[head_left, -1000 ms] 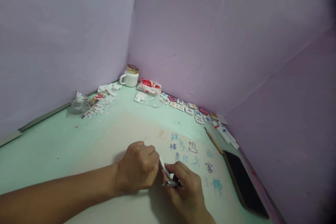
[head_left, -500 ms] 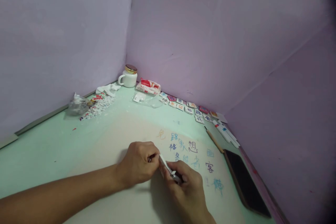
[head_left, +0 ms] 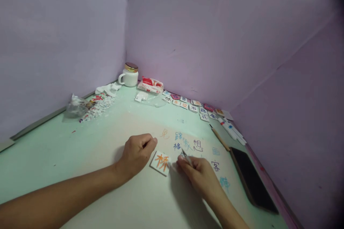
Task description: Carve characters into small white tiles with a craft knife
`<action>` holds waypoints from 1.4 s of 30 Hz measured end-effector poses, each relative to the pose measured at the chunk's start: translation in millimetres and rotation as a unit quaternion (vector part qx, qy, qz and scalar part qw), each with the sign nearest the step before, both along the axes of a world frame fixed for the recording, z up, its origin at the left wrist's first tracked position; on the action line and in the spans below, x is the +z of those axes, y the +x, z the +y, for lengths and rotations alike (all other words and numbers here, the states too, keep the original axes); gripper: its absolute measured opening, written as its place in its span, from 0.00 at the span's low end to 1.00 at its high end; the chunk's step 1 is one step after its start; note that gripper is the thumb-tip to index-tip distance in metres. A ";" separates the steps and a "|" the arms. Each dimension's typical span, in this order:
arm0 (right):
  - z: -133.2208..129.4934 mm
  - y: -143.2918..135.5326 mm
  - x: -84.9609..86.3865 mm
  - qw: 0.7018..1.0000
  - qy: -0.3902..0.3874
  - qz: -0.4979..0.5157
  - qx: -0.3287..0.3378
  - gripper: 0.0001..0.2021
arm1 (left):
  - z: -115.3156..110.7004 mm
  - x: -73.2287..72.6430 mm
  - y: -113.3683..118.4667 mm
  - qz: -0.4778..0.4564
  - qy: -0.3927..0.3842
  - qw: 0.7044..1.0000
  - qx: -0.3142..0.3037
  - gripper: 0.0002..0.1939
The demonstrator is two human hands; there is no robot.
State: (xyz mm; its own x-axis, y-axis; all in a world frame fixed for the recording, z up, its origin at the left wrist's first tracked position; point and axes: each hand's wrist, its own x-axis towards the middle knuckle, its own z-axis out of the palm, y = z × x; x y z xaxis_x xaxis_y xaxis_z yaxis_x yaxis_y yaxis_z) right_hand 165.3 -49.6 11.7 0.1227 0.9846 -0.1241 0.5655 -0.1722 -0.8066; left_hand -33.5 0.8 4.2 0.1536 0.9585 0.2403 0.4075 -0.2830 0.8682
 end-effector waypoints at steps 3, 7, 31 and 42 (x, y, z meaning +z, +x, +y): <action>4.6 14.7 1.8 1.000 0.015 -0.003 -0.017 0.16 | -2.9 1.2 -1.1 -0.007 0.004 1.000 -0.004 0.09; 8.4 26.4 2.4 0.999 0.028 0.020 -0.011 0.16 | -8.8 3.6 -2.4 0.089 0.068 0.991 -0.071 0.13; -3.2 43.6 -21.5 0.987 0.125 -0.097 -0.026 0.10 | -16.9 -24.3 2.0 0.243 0.140 0.951 -0.127 0.32; -3.1 40.8 -19.6 0.985 0.144 -0.090 -0.013 0.09 | -18.4 -22.3 3.6 0.192 0.117 0.967 -0.119 0.22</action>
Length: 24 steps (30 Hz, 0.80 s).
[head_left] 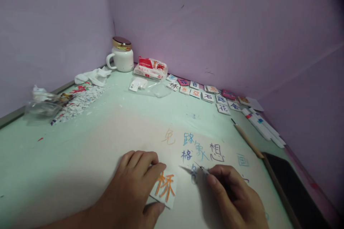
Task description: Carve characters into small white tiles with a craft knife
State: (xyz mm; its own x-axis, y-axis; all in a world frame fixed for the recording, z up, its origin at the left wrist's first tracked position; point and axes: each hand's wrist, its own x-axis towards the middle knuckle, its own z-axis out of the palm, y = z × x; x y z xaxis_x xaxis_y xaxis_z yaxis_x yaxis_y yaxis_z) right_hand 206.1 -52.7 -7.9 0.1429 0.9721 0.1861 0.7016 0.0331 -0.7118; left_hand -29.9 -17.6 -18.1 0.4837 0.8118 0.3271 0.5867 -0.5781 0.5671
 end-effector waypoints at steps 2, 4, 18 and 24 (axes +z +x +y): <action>-0.5 0.2 -1.8 1.000 -0.004 0.012 -0.007 0.10 | -3.3 3.4 -0.1 -0.009 -0.011 1.000 0.008 0.21; -0.7 0.7 -3.2 1.000 -0.011 0.016 0.001 0.10 | -5.7 7.5 -0.2 -0.002 -0.029 1.000 0.012 0.20; -3.2 -7.1 -3.1 0.989 0.142 -0.015 -0.026 0.04 | -6.5 21.4 -1.7 -0.049 0.072 0.996 -0.027 0.14; -6.6 -9.7 -3.0 0.972 0.232 0.013 0.046 0.07 | -3.6 23.5 0.6 0.047 0.028 0.998 -0.017 0.16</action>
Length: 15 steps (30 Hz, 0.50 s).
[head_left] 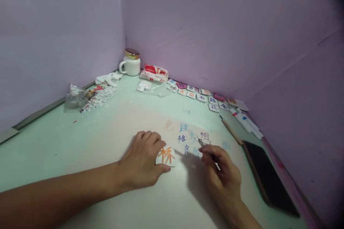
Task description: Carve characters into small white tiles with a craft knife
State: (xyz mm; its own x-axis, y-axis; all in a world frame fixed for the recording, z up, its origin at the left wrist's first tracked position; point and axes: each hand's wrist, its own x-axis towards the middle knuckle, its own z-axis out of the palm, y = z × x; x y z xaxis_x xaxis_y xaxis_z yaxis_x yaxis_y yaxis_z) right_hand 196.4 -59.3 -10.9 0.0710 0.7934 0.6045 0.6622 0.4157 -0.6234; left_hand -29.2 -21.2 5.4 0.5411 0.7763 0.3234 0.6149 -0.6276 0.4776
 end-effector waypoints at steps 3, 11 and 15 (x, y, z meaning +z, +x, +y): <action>-0.2 -1.4 0.2 1.000 -0.010 0.008 -0.002 0.07 | 0.4 0.2 -0.8 0.019 -0.027 0.999 0.001 0.22; 1.3 1.7 -3.7 0.999 -0.021 0.023 0.011 0.08 | 1.8 -3.0 -3.4 0.025 -0.044 0.999 -0.011 0.15; -0.9 0.4 -1.7 0.997 -0.041 0.061 0.020 0.08 | 3.2 -3.9 -3.8 0.009 -0.015 0.999 -0.033 0.15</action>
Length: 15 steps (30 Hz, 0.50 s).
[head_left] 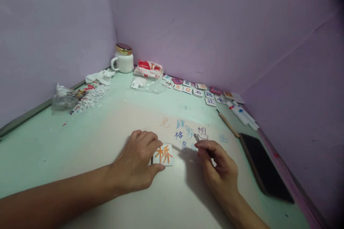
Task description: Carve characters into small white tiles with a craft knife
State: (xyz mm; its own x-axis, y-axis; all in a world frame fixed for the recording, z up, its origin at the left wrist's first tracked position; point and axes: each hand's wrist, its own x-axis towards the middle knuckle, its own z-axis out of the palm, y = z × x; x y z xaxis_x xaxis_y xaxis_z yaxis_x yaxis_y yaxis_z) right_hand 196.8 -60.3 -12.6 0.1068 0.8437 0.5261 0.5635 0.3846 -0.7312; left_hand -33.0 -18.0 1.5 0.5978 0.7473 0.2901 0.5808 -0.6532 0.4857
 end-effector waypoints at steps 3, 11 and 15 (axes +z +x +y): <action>-3.8 -3.6 7.0 0.992 -0.083 0.091 0.006 0.07 | 0.5 0.3 -0.8 -0.003 0.008 1.000 -0.010 0.16; -6.6 -13.3 24.5 0.925 -0.197 0.319 0.063 0.11 | 3.0 -0.9 -0.4 0.012 -0.015 1.000 -0.011 0.16; -8.3 -18.5 23.3 0.937 -0.181 0.299 0.019 0.09 | 3.0 -1.4 0.8 0.012 -0.019 1.000 -0.010 0.16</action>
State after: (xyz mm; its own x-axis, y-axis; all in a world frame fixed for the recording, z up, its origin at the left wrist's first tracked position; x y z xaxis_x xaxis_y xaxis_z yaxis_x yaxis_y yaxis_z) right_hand 178.3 -68.6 10.7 0.2576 0.9644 0.0594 0.0020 0.0609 -0.9981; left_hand -32.2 -15.0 0.1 0.6188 0.7457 0.2468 0.5800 -0.6457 0.4967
